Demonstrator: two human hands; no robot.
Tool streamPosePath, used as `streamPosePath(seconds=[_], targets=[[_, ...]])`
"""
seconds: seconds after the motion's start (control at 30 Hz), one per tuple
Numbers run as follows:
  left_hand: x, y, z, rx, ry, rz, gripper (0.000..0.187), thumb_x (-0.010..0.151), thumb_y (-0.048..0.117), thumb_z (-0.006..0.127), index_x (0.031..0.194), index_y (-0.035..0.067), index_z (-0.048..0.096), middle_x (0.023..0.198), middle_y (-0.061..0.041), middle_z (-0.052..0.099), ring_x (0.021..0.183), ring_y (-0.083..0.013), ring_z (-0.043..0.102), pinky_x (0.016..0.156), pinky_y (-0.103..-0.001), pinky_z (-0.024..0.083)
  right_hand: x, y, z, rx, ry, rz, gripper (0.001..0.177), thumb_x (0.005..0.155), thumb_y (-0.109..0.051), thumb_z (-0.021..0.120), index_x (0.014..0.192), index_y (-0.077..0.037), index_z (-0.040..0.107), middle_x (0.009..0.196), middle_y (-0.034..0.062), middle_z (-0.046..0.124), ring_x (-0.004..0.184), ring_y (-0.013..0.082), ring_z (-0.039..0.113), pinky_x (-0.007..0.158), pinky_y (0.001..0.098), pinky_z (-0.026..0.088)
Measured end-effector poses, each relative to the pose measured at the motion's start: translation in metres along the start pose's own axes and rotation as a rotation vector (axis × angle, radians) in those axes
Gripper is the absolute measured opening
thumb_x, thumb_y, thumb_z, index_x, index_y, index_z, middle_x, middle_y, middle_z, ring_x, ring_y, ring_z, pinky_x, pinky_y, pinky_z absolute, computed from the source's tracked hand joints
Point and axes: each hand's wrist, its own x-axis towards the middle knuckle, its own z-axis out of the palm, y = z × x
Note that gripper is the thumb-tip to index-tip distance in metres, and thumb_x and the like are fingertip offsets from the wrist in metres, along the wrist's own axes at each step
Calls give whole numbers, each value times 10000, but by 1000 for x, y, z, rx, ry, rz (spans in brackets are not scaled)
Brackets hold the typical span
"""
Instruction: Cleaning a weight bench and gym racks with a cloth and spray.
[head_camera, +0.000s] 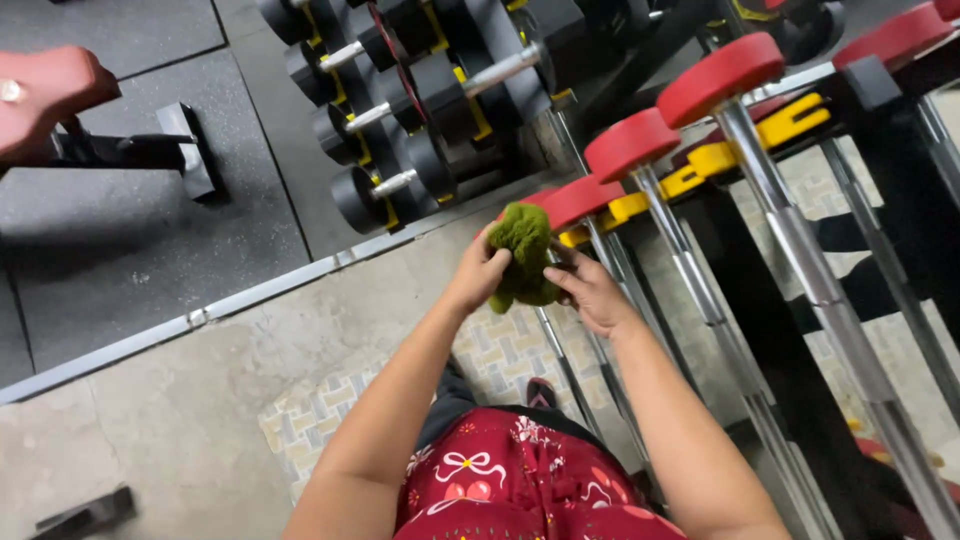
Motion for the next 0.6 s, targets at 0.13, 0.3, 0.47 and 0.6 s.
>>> streamPosePath(seconds=[0.13, 0.3, 0.47, 0.6], targets=[[9, 84, -45, -64, -137, 35, 529, 909, 87, 596, 1425, 35, 491, 1330, -59, 637, 1242, -160, 587, 1086, -320, 445, 26, -10, 22, -9, 31, 71, 452, 971, -180, 671, 1399, -46, 621, 1186, 45, 694, 1051, 176, 636, 902, 354, 492], [20, 136, -88, 4, -157, -127, 480, 943, 298, 717, 1325, 30, 607, 1156, -26, 706, 1021, -109, 645, 889, -296, 534, 36, -42, 52, 41, 128, -399, 345, 985, -83, 625, 1325, -29, 623, 1277, 33, 676, 1201, 131, 610, 1078, 284, 465], [24, 162, -129, 9, -194, -129, 462, 1008, 346, 670, 1339, 26, 634, 1143, -40, 700, 999, -124, 622, 873, -304, 510, 30, -62, 61, 119, 254, -419, 255, 1011, -77, 604, 1257, -17, 630, 1207, 45, 682, 1132, 147, 628, 1018, 306, 495], [21, 175, -139, -276, -465, -267, 464, 1018, 322, 637, 1365, 17, 597, 1268, -53, 684, 1144, -159, 639, 1030, -340, 508, 25, -73, 64, 179, 309, -405, 241, 1032, -89, 602, 1255, -8, 644, 1186, 57, 685, 1106, 166, 638, 987, 331, 513]])
